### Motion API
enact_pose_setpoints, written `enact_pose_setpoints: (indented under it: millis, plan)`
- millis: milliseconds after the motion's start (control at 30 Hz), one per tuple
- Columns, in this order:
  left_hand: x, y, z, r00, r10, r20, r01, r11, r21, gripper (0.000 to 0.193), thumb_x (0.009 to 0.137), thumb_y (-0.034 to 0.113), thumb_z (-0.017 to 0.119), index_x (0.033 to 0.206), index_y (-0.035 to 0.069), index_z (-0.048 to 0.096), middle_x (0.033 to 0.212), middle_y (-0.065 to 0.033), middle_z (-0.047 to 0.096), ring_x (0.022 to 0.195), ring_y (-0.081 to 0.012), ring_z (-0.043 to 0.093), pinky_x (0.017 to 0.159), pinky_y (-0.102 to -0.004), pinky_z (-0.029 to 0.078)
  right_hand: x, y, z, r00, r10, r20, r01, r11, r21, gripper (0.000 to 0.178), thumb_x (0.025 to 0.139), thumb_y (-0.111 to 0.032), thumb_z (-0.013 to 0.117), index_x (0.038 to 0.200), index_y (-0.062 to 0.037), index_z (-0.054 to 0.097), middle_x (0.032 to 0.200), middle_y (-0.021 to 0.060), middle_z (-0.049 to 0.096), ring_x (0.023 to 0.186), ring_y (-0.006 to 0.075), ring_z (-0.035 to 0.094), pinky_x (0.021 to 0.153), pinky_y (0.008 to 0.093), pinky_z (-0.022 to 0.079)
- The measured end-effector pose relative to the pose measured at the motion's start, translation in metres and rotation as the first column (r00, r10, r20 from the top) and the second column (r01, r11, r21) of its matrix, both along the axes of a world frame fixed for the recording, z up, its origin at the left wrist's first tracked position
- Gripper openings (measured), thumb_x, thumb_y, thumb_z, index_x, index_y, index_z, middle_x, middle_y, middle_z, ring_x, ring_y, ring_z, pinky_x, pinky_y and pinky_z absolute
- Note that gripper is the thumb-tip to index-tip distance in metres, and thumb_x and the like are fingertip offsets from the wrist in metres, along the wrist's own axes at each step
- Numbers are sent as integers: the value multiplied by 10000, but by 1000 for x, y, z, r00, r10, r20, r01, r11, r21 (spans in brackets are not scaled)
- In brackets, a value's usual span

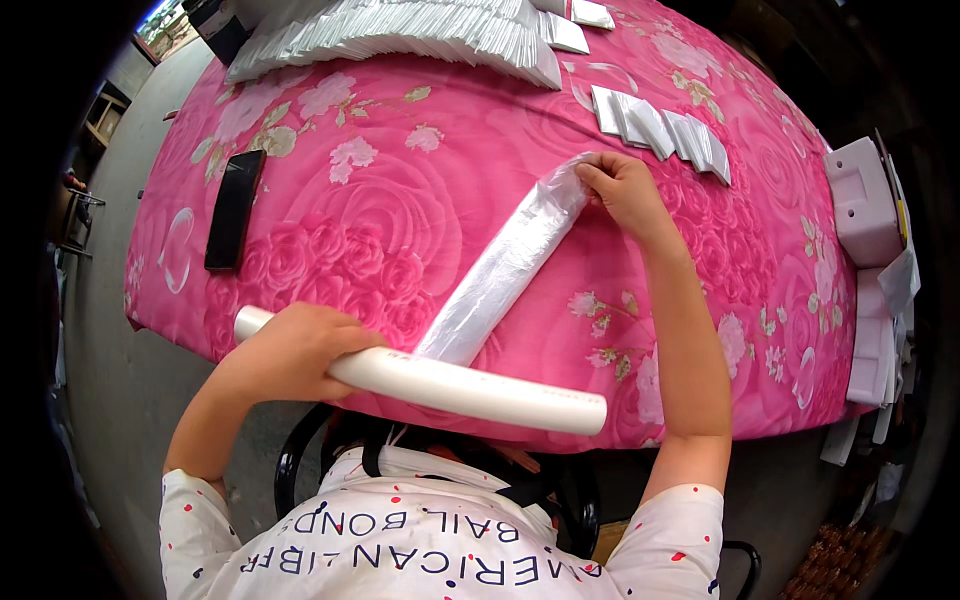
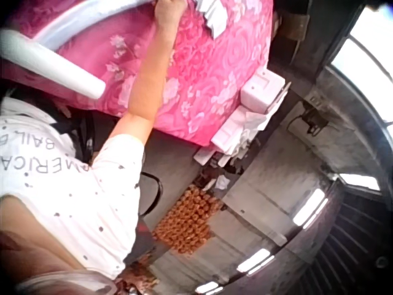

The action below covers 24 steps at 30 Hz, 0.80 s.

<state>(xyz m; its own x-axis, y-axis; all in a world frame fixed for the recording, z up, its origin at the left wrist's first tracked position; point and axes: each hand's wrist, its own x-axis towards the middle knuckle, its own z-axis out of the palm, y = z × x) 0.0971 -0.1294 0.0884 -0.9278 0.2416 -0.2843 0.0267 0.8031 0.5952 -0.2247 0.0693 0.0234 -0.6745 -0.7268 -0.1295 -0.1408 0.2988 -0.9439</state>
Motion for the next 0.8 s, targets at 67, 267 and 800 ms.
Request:
enact_pose_setpoints:
  millis: [67, 267, 800]
  plan:
    - [-23, 6, -16, 990, -10, -143, 12, 1000, 16, 348, 653, 145, 677, 983, 84, 586, 800, -112, 603, 781, -300, 599, 689, -414, 460, -2, -6, 3, 1000, 11, 2, -11, 1000, 13, 137, 864, -138, 595, 892, -9, 630, 721, -33, 562, 611, 32, 469, 556, 181, 394]
    - [-56, 25, -49, 749, -181, -637, 85, 980, -178, 379, 727, 224, 663, 1043, 38, 566, 1048, -99, 568, 989, -247, 550, 841, -365, 467, -21, -3, 12, 998, 52, -26, -49, 991, 121, 134, 862, -149, 602, 897, -22, 632, 729, -29, 570, 613, 37, 478, 562, 181, 402]
    - [-29, 53, -80, 815, -456, -357, 425, 890, -167, 794, 785, 482, 451, 1358, -41, 283, 1434, -187, 264, 1341, -296, 246, 1104, -414, 176, -44, -12, 5, 999, 42, 18, -45, 984, 171, 231, 842, -173, 619, 1017, -23, 638, 783, 17, 608, 658, 88, 518, 637, 227, 446]
